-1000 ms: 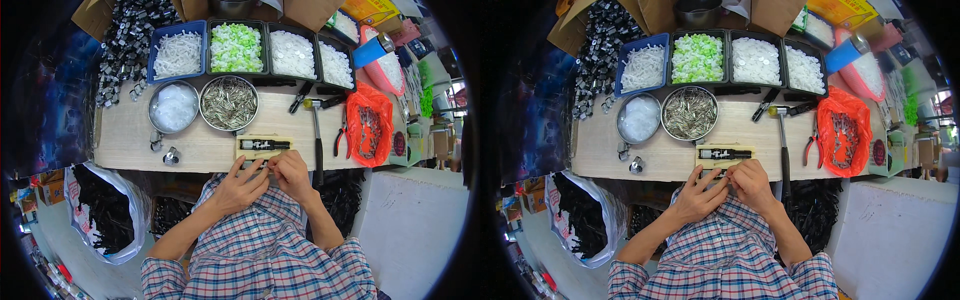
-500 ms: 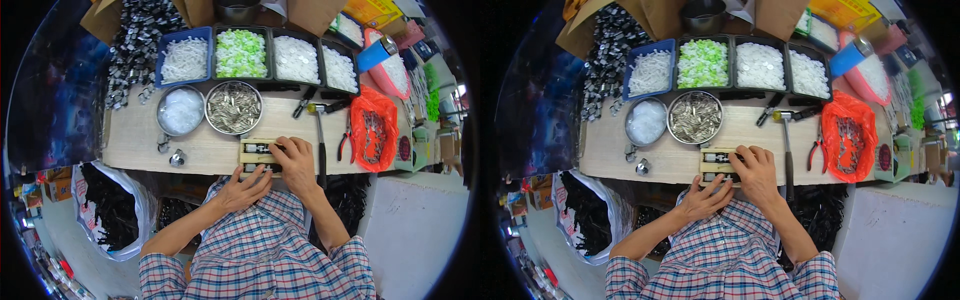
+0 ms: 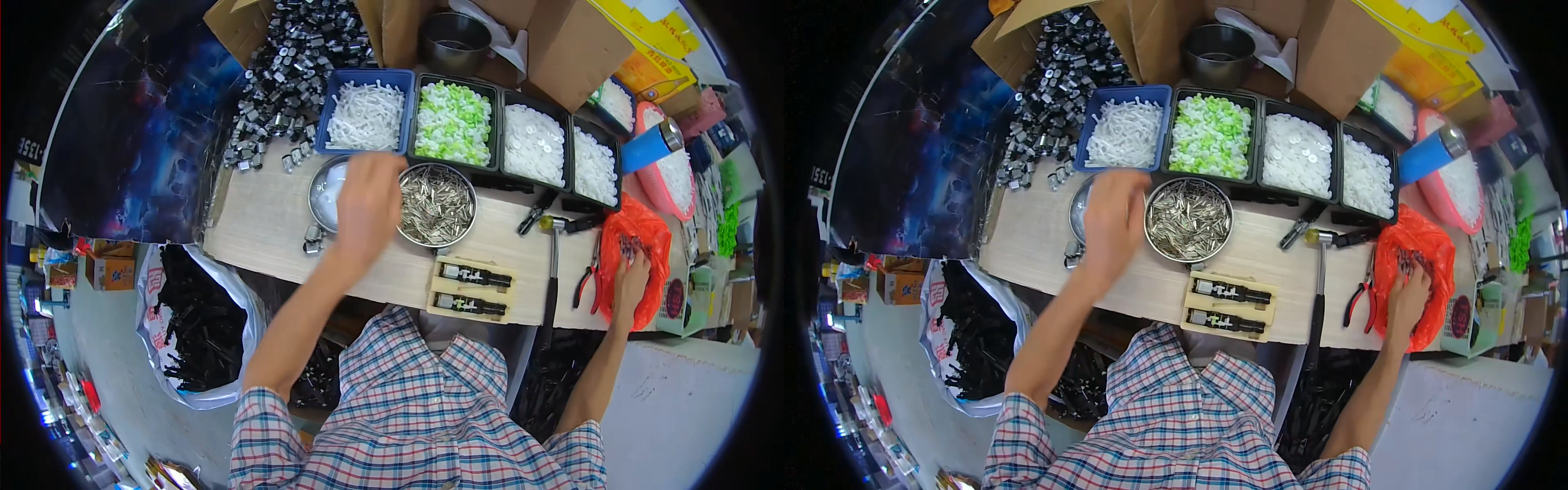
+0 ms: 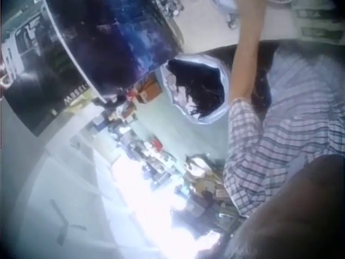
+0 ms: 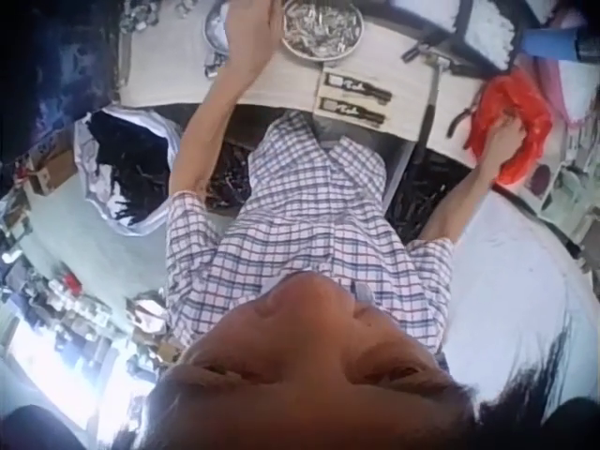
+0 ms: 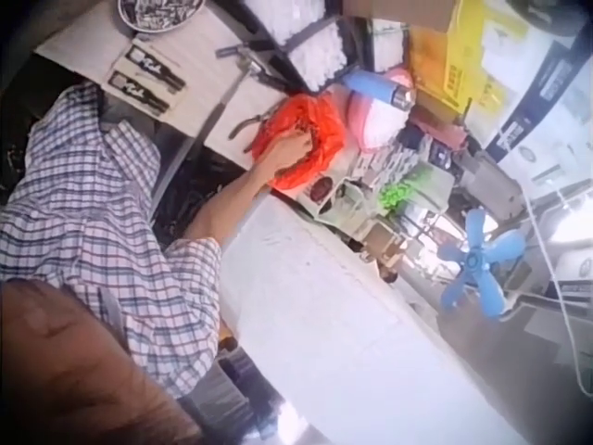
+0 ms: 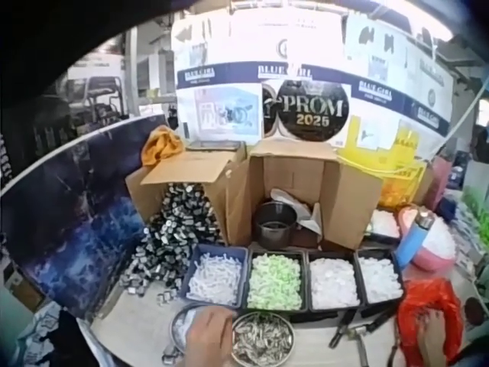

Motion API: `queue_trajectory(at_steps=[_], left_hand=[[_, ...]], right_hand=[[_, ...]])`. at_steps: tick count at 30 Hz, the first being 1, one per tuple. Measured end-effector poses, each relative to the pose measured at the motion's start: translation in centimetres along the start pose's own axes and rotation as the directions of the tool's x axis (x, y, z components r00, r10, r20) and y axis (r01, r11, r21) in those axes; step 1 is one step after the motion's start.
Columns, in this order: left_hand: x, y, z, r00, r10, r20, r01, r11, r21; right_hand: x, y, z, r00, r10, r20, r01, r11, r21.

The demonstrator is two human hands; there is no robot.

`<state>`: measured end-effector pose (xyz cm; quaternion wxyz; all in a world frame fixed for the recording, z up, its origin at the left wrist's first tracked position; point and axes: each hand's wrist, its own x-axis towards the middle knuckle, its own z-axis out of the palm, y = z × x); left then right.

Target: Assembling small plastic and metal components into black rectangular housings at a factory workbench.

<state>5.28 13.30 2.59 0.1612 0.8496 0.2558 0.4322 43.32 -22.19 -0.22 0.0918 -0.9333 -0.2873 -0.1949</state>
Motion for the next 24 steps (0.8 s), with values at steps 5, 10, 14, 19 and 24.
queue_trajectory(at_steps=[5,10,14,19,24], left_hand=[[7.3,-8.2,2.8,0.994,-0.102,0.039,0.084,0.941,0.329],[8.1,-12.5,5.4,0.979,-0.166,0.115,0.042,0.724,0.688],[7.4,-11.1,5.7,0.983,-0.132,0.127,0.032,0.808,0.588],[7.3,-10.0,4.2,0.99,0.09,0.109,-0.132,0.863,0.488],[6.7,-8.6,3.1,0.972,0.198,0.123,-0.231,0.888,0.398]], right_hand=[[0.7,2.3,3.0,0.964,0.09,0.249,-0.093,0.996,0.0],[0.2,4.0,4.5,0.988,-0.019,0.153,0.001,0.993,0.119],[-0.2,2.9,2.9,0.978,0.099,0.182,-0.161,0.917,0.366],[-0.3,2.4,2.7,0.989,0.096,0.108,-0.129,0.926,0.354],[-0.4,2.3,3.3,0.993,0.096,0.071,-0.115,0.925,0.362]])
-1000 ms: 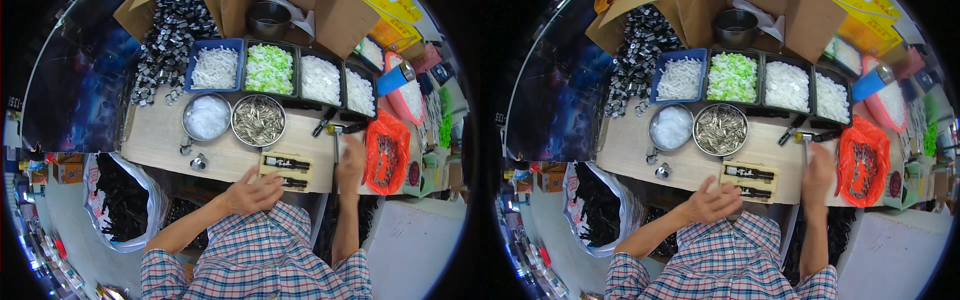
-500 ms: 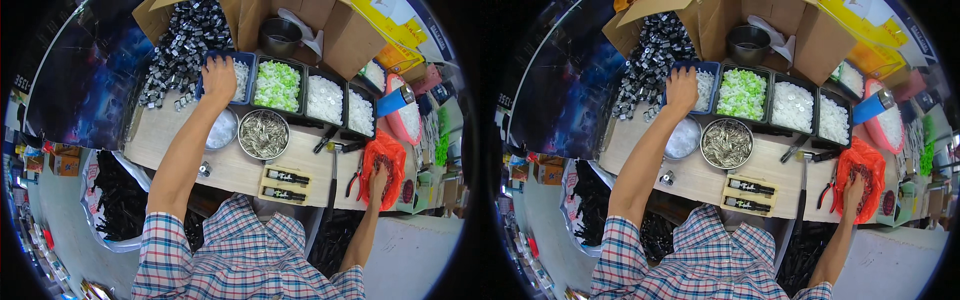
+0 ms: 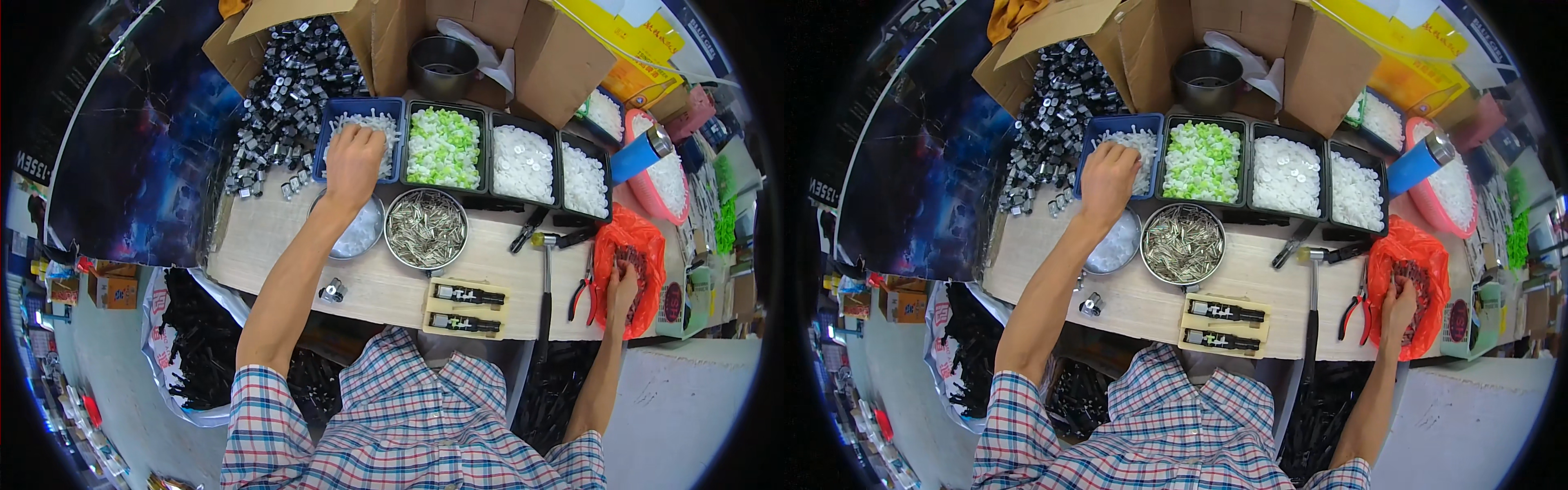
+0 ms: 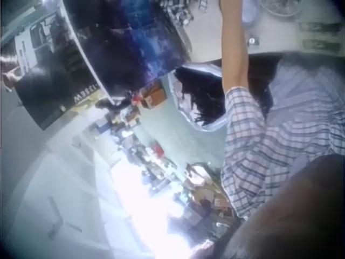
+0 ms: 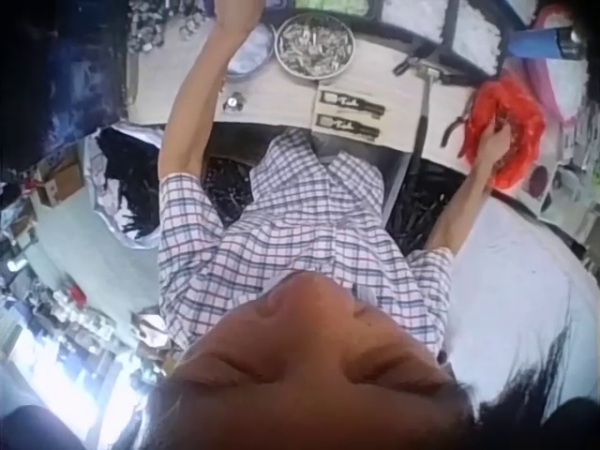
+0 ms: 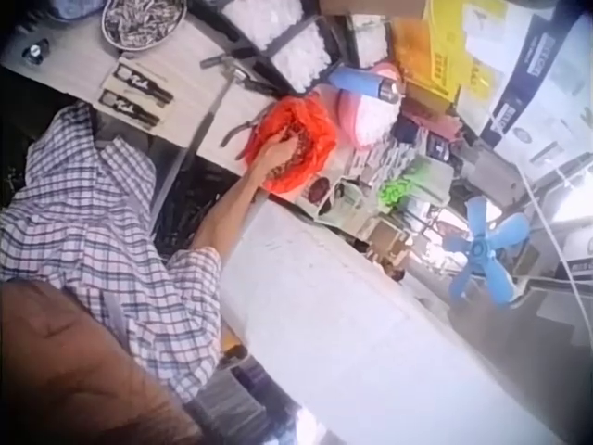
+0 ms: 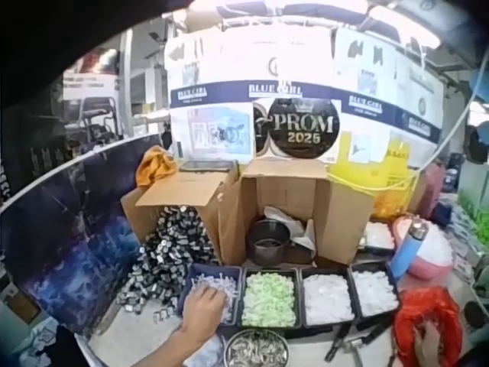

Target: Assembling small plastic and metal components into black rectangular housings at a factory workbench.

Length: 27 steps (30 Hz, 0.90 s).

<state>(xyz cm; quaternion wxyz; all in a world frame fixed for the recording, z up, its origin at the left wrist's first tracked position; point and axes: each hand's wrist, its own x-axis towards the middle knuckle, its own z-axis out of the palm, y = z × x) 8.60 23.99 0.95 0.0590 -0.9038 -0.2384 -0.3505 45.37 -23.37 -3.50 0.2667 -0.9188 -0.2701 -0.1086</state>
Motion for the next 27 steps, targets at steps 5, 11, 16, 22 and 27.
queue_trajectory(at_steps=[5,11,16,22,27], left_hand=[[-0.2,-0.4,-0.7,0.949,-0.303,-0.092,0.263,0.917,-0.301],[0.7,-1.2,-2.2,0.756,-0.627,0.189,0.569,0.486,-0.664],[-1.8,1.3,-5.5,0.739,-0.606,0.295,0.583,0.357,-0.73],[-11.4,9.5,-10.7,0.711,-0.47,0.524,0.703,0.506,-0.499],[-15.1,11.7,-9.7,0.805,-0.461,0.373,0.588,0.704,-0.398]], right_hand=[[-0.3,0.7,0.0,0.999,-0.04,-0.03,0.026,0.926,-0.376],[-0.9,1.0,-0.3,0.986,-0.072,-0.147,0.036,0.971,-0.237],[-4.0,-4.0,-1.5,0.973,0.153,-0.175,-0.084,0.933,0.351],[-10.9,-15.3,-1.6,0.974,0.175,0.147,-0.226,0.632,0.741],[-14.8,-23.3,-1.1,0.889,0.002,0.458,-0.398,0.498,0.77]])
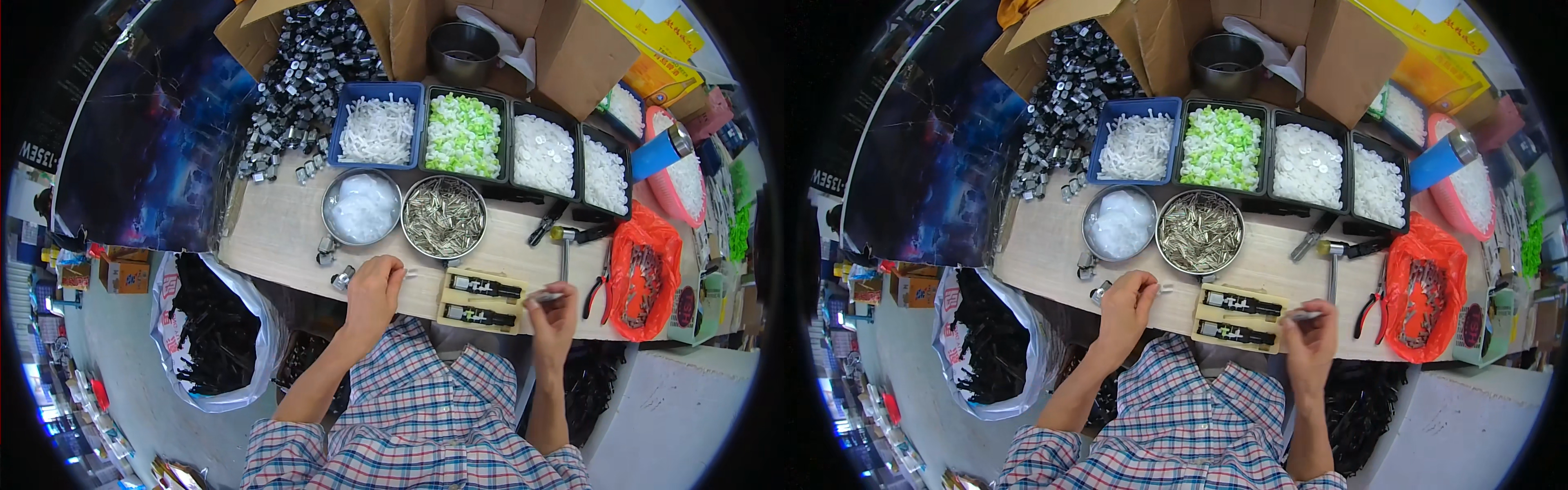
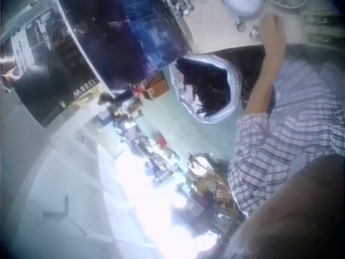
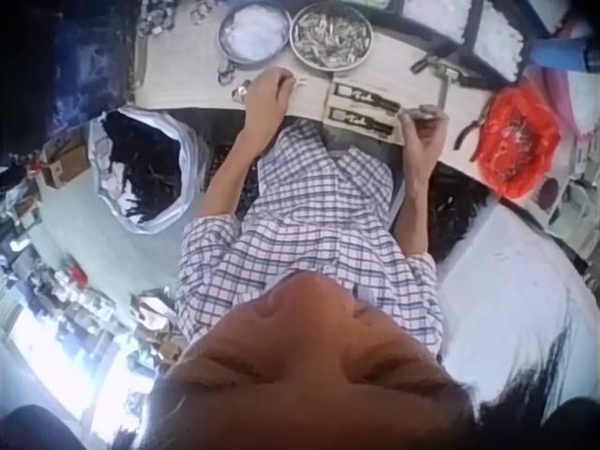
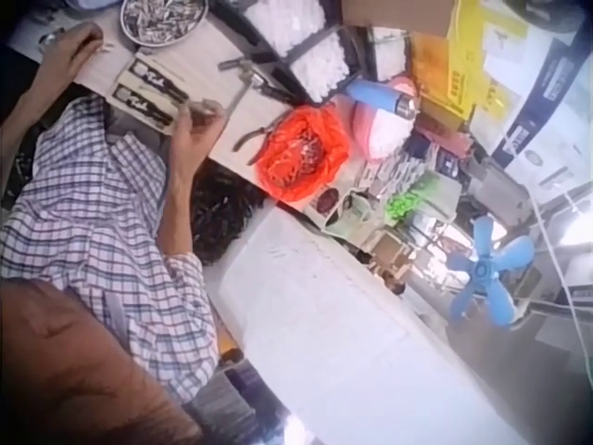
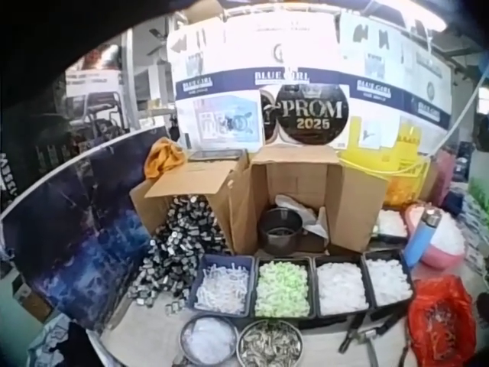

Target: Assembling small plastic and metal components into black rectangular housings at a factory workbench.

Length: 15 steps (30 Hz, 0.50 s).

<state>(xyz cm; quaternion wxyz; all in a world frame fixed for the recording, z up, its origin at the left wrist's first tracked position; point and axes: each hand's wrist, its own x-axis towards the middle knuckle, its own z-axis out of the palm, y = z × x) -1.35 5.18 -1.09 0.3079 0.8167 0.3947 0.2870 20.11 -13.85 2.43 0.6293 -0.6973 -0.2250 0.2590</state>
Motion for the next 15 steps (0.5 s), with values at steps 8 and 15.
queue_trajectory(at_steps=[8,15], left_hand=[[3.0,0.2,-3.2,0.966,-0.123,-0.226,0.077,0.976,-0.204],[6.7,-2.6,-4.5,0.935,0.121,-0.335,-0.077,0.987,0.143]], right_hand=[[-2.6,0.7,4.1,0.957,0.025,0.288,-0.061,0.991,0.116],[-2.9,0.5,4.6,0.945,-0.013,0.326,-0.012,0.997,0.073]])
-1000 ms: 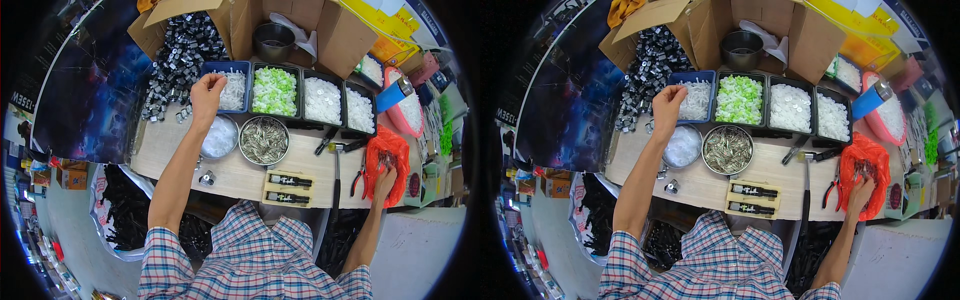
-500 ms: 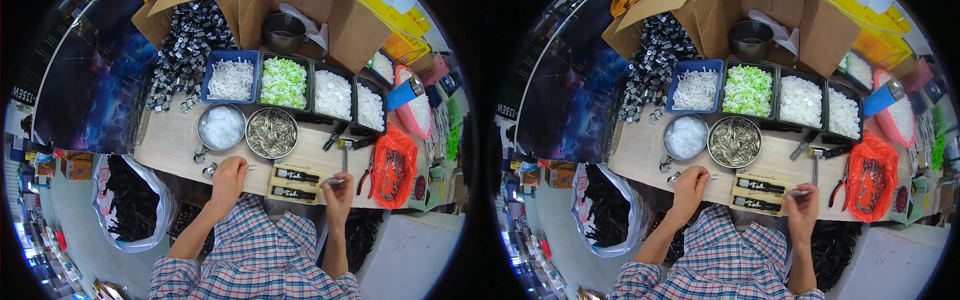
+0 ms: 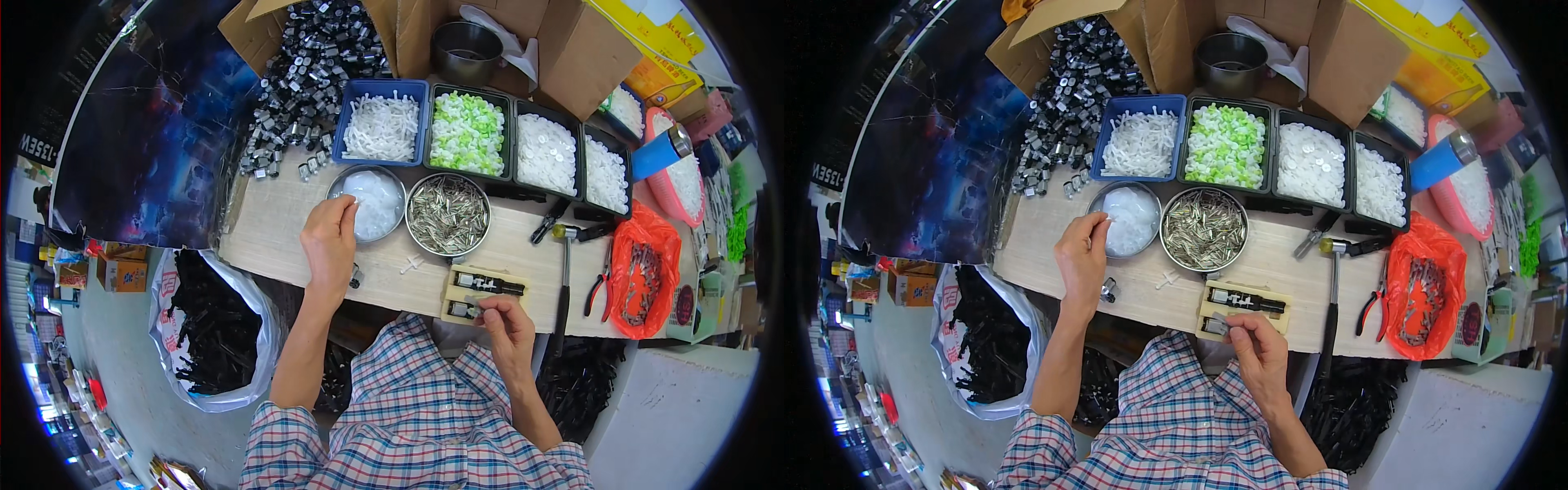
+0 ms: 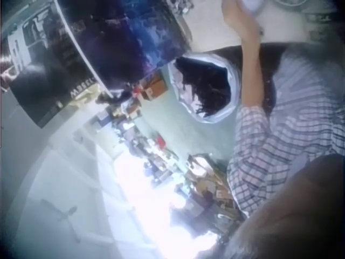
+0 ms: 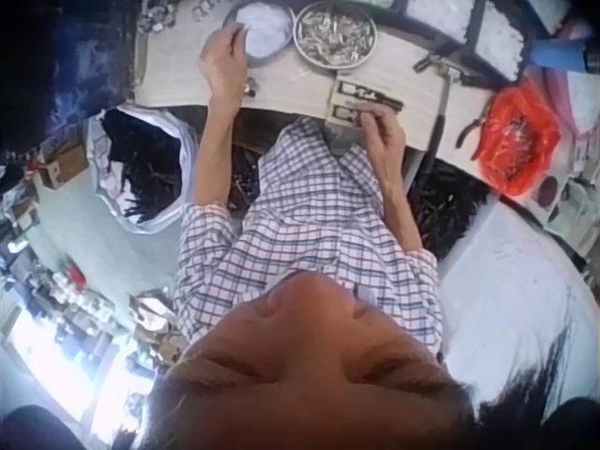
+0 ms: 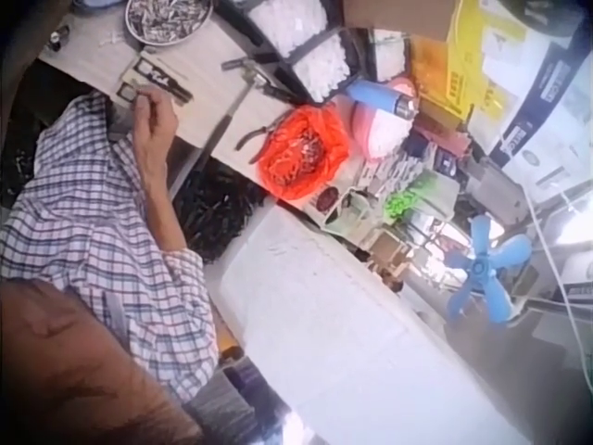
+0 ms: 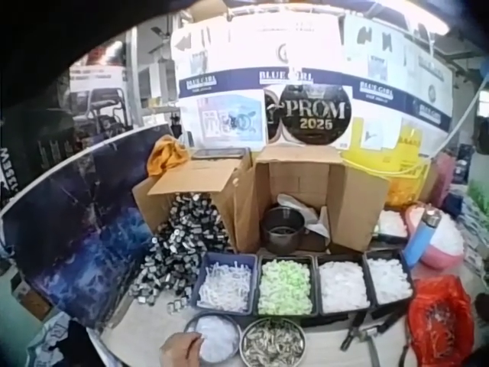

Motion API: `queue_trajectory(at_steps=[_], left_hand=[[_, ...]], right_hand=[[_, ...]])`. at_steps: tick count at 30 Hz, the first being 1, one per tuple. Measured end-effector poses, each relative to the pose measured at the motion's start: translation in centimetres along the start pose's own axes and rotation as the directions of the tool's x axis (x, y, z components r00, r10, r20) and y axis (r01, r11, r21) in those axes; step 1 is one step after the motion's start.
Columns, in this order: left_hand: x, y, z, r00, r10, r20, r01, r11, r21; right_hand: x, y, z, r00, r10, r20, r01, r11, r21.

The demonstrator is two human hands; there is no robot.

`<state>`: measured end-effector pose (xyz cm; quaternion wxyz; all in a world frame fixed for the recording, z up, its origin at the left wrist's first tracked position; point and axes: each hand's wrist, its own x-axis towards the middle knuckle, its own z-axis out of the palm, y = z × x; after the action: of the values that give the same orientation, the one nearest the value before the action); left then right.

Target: Assembling small plastic and metal components into black rectangular housings at a factory workbench.

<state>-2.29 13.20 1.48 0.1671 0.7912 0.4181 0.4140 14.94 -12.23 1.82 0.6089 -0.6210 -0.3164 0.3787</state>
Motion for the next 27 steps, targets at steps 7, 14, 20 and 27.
queue_trajectory(at_steps=[7,14,20,27], left_hand=[[-1.1,0.2,0.6,0.999,0.004,-0.049,-0.005,1.0,-0.019],[-4.9,5.4,0.8,0.796,-0.514,0.321,0.592,0.546,-0.593],[-7.3,8.0,1.4,0.678,-0.419,0.604,0.734,0.338,-0.589],[-8.2,9.3,2.0,0.706,-0.356,0.612,0.708,0.349,-0.614]], right_hand=[[0.1,-0.1,0.4,0.999,-0.019,-0.048,0.01,0.983,-0.185],[2.4,0.5,1.8,0.993,-0.115,-0.036,0.102,0.962,-0.253],[2.0,1.3,1.0,0.994,0.062,-0.093,-0.054,0.995,0.084],[1.5,0.3,-0.8,0.987,0.151,-0.062,-0.138,0.975,0.175]])
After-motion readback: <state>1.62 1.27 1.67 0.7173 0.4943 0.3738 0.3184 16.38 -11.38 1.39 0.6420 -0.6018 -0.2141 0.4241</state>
